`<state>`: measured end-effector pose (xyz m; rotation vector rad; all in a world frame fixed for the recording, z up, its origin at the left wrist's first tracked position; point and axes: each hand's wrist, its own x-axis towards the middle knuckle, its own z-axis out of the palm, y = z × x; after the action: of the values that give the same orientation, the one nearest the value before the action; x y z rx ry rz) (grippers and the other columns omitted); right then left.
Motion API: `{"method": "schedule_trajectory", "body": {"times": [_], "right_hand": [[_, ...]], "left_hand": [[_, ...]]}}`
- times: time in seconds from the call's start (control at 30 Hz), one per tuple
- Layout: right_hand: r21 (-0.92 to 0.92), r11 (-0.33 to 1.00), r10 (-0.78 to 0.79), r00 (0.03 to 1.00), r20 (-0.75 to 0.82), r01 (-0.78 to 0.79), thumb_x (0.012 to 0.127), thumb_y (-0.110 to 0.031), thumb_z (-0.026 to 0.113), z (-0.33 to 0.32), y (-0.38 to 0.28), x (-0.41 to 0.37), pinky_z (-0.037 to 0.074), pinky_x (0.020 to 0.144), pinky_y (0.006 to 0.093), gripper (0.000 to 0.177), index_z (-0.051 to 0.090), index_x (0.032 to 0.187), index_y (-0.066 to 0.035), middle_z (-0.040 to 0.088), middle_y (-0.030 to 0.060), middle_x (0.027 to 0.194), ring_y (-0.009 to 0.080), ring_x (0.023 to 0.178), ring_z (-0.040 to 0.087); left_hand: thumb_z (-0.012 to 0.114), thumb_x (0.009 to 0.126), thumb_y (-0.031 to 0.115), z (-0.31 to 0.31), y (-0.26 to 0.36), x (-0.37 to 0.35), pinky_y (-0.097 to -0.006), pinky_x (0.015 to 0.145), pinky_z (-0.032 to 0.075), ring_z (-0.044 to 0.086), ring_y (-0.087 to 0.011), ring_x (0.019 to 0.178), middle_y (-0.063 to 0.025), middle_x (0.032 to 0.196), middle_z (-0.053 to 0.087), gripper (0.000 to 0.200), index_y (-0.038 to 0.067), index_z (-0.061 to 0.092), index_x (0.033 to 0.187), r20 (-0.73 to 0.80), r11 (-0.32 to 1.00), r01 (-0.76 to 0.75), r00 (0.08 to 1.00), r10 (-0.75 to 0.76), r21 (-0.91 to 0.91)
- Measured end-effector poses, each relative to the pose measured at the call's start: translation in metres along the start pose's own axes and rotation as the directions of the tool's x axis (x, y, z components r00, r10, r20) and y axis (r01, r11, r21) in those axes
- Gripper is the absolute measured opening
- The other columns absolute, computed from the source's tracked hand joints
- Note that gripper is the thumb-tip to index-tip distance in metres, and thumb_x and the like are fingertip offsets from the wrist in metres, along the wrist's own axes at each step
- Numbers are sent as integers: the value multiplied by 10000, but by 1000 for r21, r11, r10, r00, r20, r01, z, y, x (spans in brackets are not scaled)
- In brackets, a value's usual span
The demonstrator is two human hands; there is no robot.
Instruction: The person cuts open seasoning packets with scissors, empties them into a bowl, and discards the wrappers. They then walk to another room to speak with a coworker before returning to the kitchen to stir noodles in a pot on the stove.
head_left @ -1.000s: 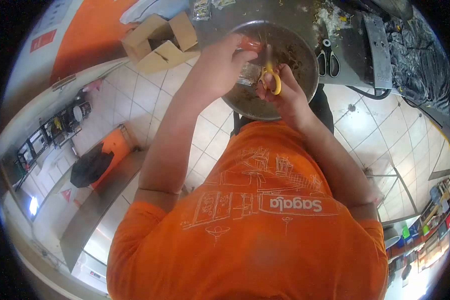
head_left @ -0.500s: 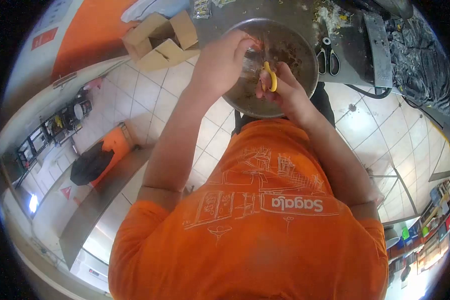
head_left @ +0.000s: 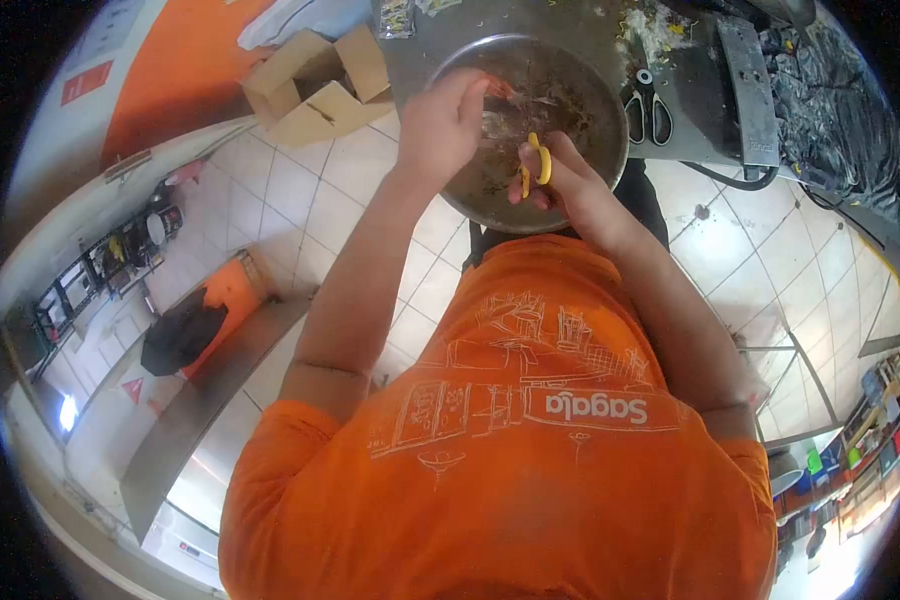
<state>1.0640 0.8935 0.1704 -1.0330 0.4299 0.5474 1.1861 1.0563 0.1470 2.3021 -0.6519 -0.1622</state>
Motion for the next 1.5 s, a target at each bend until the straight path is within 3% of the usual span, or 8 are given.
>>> {"method": "schedule_trajectory", "body": {"times": [0.07, 0.5, 0.57, 0.8, 0.97, 1.03, 1.2, 1.5], "right_hand": [[1, 1000, 8, 1000, -2, -8, 993, -484, 540, 0, -1, -1, 369, 706, 241, 374, 437, 1051, -129, 631, 57, 863, 81, 710, 419], [-64, 998, -4, 1000, -21, 2, 961, -502, 584, -2, 10, -5, 365, 685, 233, 435, 461, 1078, -101, 632, 42, 844, 76, 694, 418], [-65, 998, -25, 999, -28, 23, 954, -506, 593, -2, 10, -6, 365, 676, 232, 452, 459, 1088, -95, 631, 43, 841, 77, 686, 415], [-118, 991, -60, 997, -43, 54, 936, -488, 635, -1, 11, -9, 363, 633, 232, 519, 430, 1138, -57, 629, 30, 802, 78, 690, 443], [-121, 992, -49, 997, -64, 41, 932, -485, 646, -5, 12, -9, 371, 632, 236, 531, 430, 1149, -51, 634, 25, 804, 80, 700, 461], [-91, 996, -3, 999, -51, -2, 930, -410, 692, -8, 15, -6, 477, 691, 273, 607, 396, 1257, 7, 625, 72, 999, 115, 786, 624], [-106, 994, -29, 998, -61, 22, 930, -453, 669, -4, 16, -7, 427, 666, 249, 571, 414, 1204, -21, 628, 50, 905, 96, 741, 543], [-99, 995, 30, 999, 12, -29, 934, -384, 686, -12, 22, -11, 464, 709, 255, 584, 408, 1264, 9, 665, 84, 961, 115, 773, 572]], "left_hand": [[558, 986, 213, -1, 6, 1, -458, 712, 521, 655, -400, 822, -157, 908, 690, 165, 104, 669, 1041, 70, 991, 134, 988, -134, 4], [463, 1038, 193, 15, 5, -5, -394, 782, 530, 696, -336, 875, -191, 950, 695, 242, 25, 636, 1061, 54, 998, 16, 998, -13, -64], [474, 1029, 165, 23, -4, -8, -380, 799, 528, 700, -312, 898, -193, 963, 699, 224, 36, 644, 1098, 62, 983, 181, 982, -181, -4], [504, 980, 155, 25, 5, -10, -418, 819, 523, 679, -381, 918, -210, 958, 701, 248, 86, 663, 1158, 39, 974, 224, 974, -225, 22], [562, 973, 169, 24, 7, -9, -369, 831, 528, 702, -310, 935, -167, 1023, 722, 238, 64, 685, 1149, 95, 976, 203, 976, -196, -75], [572, 970, 158, 24, 5, -9, -357, 830, 532, 706, -291, 947, -161, 1036, 724, 238, 59, 682, 1157, 117, 972, 195, 977, -181, -129], [593, 963, 126, 19, 8, -9, -334, 825, 545, 717, -250, 961, -149, 1035, 732, 242, 45, 677, 1175, 177, 950, 214, 968, -175, -230], [635, 922, 146, 22, -4, -11, -397, 810, 541, 710, -327, 943, -191, 997, 723, 236, 43, 666, 1133, 13, 985, 173, 985, -173, -8]]}}
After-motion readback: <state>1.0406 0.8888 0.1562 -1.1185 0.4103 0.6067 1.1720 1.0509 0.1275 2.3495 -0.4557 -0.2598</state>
